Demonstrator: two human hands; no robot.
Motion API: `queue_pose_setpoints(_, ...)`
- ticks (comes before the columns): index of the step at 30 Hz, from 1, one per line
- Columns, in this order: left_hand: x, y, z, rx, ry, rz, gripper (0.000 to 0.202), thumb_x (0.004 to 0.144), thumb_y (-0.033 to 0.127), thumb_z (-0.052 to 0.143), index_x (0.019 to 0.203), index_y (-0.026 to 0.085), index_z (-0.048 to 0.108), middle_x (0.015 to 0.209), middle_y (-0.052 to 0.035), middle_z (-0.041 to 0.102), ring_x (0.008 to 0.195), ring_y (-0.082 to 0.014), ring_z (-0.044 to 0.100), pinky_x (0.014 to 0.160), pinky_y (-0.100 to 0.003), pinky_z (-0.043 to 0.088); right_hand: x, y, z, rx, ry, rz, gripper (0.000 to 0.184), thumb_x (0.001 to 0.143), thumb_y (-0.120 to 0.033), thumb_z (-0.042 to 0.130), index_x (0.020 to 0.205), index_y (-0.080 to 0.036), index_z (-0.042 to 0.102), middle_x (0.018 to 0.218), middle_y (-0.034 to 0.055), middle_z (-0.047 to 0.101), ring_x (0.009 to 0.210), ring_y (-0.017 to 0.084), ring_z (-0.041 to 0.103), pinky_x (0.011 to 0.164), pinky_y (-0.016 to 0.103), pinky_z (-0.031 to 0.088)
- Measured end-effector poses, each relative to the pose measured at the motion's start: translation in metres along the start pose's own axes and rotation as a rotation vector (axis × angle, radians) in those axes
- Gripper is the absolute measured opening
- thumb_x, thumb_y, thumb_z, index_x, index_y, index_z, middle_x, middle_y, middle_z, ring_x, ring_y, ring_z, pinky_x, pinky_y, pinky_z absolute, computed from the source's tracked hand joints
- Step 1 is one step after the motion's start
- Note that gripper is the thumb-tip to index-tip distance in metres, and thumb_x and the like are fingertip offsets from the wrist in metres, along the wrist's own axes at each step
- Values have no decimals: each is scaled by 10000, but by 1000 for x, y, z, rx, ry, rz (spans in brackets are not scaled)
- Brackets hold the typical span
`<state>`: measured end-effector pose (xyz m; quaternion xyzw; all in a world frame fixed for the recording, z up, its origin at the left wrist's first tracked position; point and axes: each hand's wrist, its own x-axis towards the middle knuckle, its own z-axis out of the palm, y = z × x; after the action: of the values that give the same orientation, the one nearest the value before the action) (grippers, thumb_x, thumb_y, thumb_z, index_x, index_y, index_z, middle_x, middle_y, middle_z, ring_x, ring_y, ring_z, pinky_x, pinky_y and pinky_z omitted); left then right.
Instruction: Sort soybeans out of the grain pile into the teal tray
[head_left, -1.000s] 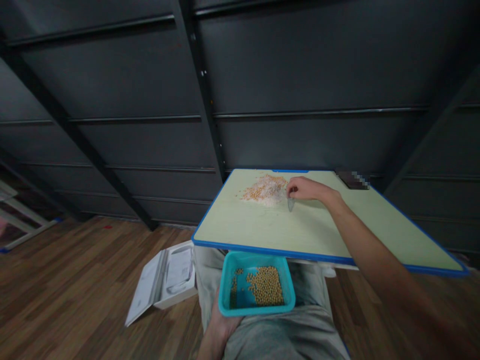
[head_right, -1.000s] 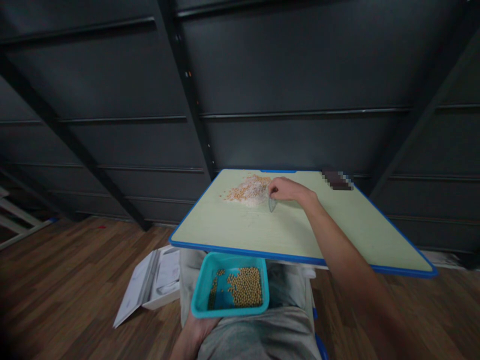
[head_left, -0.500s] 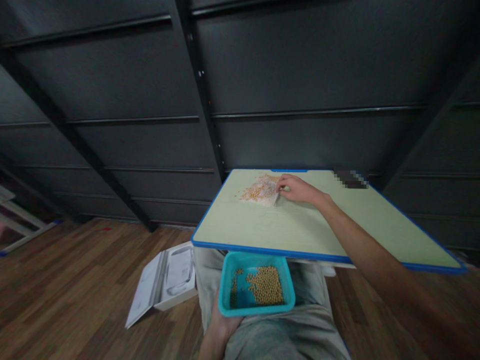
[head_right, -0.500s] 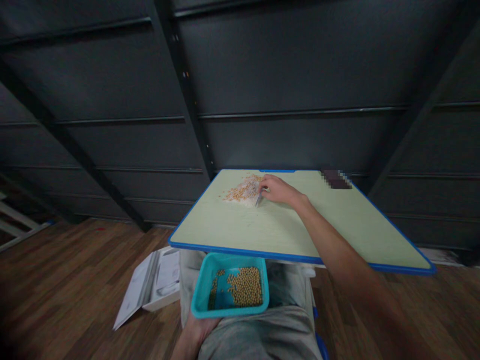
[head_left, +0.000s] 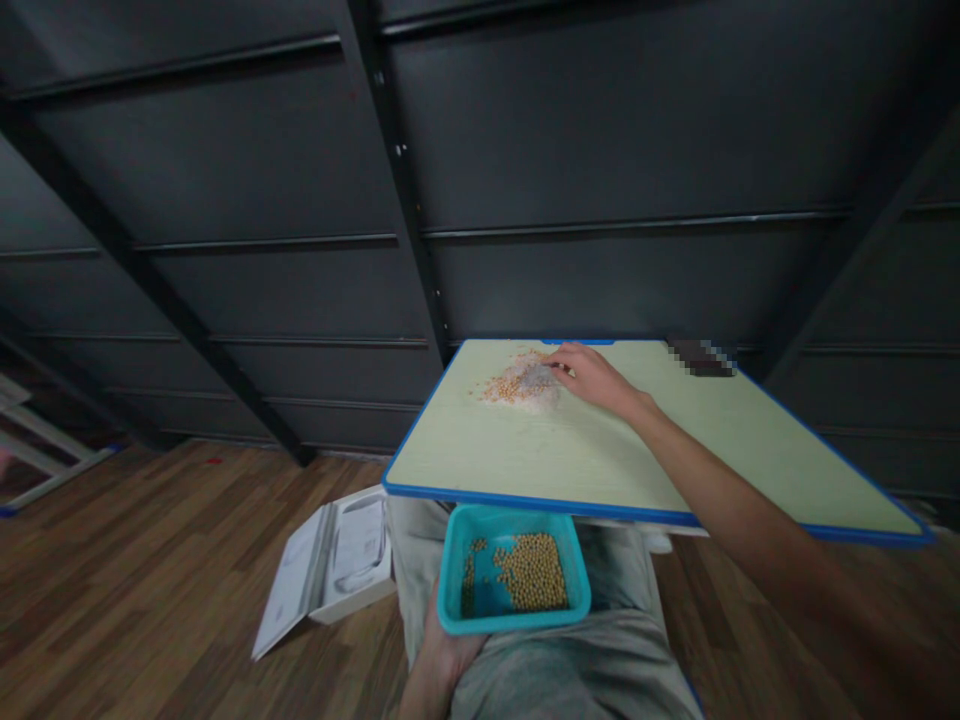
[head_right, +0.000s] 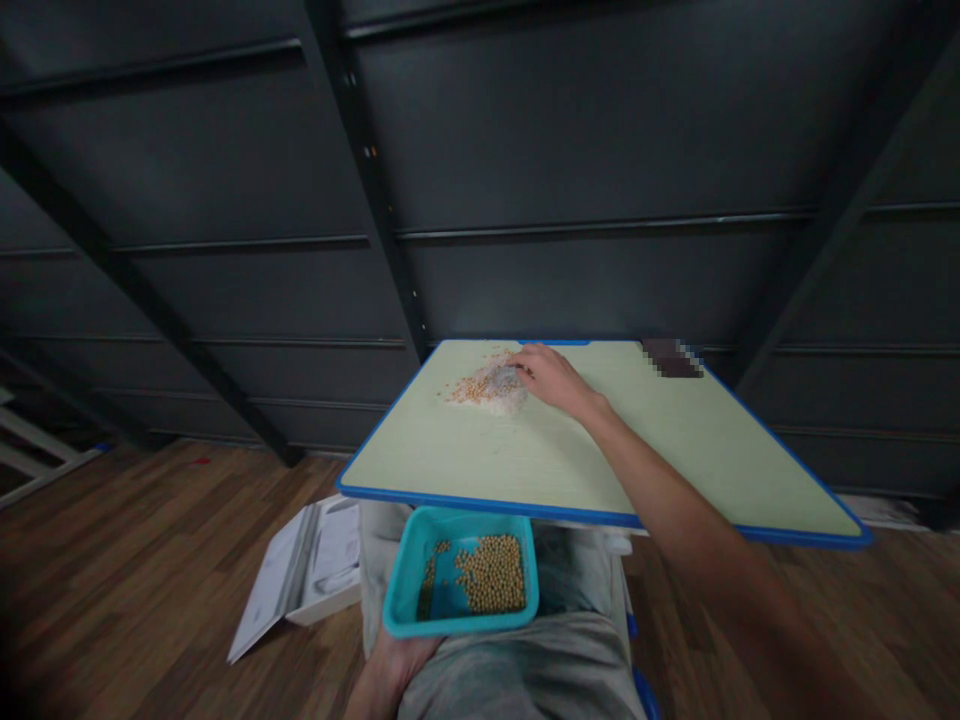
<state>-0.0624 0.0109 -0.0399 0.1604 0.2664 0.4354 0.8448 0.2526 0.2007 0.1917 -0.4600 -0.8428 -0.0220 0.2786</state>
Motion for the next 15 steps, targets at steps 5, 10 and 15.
queue_pose_setpoints(5,-2,1,4,-20,42,-11,347,819,489,790,1081,265,820,1120,-82,842,1412,-390,581,1222,-574,429,2,-6,4,5,80,37,299,1007,-156,551,1183,-196,789,1173,138,771,1120,305,638,1092,494,412)
queue_pose_setpoints(10,0,3,4,20,42,28,351,808,430,809,1121,270,806,1093,-77,847,1391,-379,605,1216,-573,438,3,-7,9,43,168,125,307,1011,-198,556,1224,-171,776,1156,137,768,1071,282,647,999,412,460)
queue_pose_setpoints(15,1,-1,-4,-10,37,25,341,828,490,780,1048,232,820,1128,-97,840,1375,-405,612,1190,-606,452,2,0,14,64,190,139,302,1004,-211,561,1215,-182,775,1142,126,767,1036,268,651,957,387,478)
